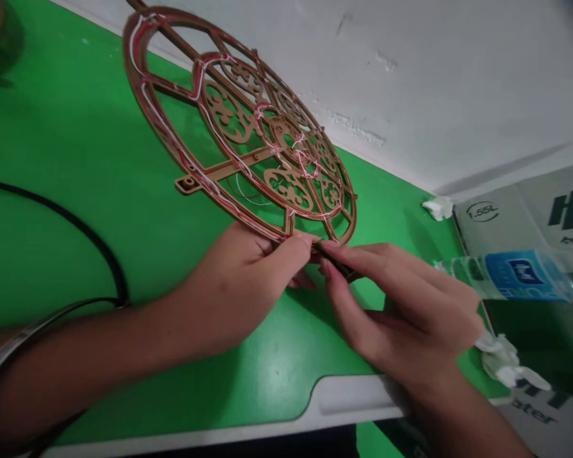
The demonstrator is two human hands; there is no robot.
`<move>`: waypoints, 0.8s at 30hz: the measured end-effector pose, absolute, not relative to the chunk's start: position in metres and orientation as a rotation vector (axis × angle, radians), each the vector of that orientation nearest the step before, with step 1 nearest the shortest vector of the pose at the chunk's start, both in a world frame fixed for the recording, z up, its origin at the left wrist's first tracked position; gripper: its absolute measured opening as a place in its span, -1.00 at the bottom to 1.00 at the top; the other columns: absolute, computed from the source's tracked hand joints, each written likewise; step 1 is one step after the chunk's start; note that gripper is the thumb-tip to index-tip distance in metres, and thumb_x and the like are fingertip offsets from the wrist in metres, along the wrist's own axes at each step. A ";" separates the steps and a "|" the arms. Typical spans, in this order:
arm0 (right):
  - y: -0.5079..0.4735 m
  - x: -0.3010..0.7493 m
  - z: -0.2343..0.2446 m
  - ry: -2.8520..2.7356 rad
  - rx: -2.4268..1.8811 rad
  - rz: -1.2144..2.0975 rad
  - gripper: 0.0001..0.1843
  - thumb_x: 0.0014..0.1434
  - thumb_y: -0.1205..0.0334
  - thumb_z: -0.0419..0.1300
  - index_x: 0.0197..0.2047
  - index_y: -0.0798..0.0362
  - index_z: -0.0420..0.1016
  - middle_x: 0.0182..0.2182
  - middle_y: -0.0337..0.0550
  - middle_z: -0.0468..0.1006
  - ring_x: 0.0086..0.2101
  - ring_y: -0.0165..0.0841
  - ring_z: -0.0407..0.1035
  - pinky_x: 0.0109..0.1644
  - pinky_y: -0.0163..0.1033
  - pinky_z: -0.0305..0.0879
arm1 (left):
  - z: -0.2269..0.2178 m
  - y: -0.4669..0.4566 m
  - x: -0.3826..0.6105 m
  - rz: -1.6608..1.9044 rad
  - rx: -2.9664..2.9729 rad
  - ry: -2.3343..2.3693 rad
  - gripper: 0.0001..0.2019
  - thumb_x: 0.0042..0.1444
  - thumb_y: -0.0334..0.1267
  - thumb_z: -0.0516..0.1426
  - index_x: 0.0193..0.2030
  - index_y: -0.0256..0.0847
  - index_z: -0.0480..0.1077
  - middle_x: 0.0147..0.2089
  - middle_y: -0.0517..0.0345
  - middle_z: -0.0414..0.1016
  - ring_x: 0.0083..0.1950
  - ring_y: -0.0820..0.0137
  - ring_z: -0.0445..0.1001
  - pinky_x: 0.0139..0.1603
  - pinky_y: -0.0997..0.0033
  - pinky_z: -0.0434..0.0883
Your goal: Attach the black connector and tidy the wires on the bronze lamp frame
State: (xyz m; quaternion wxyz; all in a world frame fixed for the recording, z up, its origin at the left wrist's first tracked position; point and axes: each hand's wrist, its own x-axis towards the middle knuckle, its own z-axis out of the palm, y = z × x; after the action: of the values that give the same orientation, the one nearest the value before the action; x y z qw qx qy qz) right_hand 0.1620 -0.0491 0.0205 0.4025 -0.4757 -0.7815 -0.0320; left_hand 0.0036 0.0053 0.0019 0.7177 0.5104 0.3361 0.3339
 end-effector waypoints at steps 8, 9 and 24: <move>-0.048 0.161 0.017 -1.938 -1.248 -0.122 -0.74 0.10 0.49 0.32 -0.15 0.02 0.63 -0.35 -0.21 0.69 -0.42 -0.45 0.55 -0.32 -0.41 0.56 | 0.002 0.005 0.004 0.766 1.125 0.725 -0.74 0.24 -0.31 0.08 -0.43 -0.19 0.53 -0.44 0.38 0.59 -0.34 0.66 0.55 -0.27 0.85 0.52; -0.048 0.161 0.018 -1.934 -1.257 -0.134 -0.74 0.10 0.49 0.33 -0.16 0.01 0.63 -0.35 -0.21 0.69 -0.43 -0.45 0.55 -0.32 -0.41 0.56 | 0.003 0.004 0.004 0.760 1.125 0.716 -0.76 0.24 -0.30 0.09 -0.41 -0.19 0.53 -0.42 0.38 0.60 -0.32 0.66 0.55 -0.26 0.84 0.53; -0.052 0.163 0.017 -2.044 -1.285 -0.199 -0.80 0.14 0.44 0.34 -0.14 0.09 0.61 -0.29 -0.18 0.69 -0.35 -0.42 0.59 -0.33 -0.35 0.53 | 0.004 0.007 0.003 0.721 1.150 0.721 -0.71 0.23 -0.33 0.06 -0.46 -0.23 0.52 -0.43 0.32 0.60 -0.36 0.64 0.51 -0.26 0.81 0.52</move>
State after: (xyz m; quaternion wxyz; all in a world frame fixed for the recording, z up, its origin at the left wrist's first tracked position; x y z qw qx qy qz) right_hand 0.1628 -0.0523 0.0172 0.3517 -0.4966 -0.7898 -0.0769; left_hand 0.0031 0.0071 0.0040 0.7191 0.5201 0.3259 0.3260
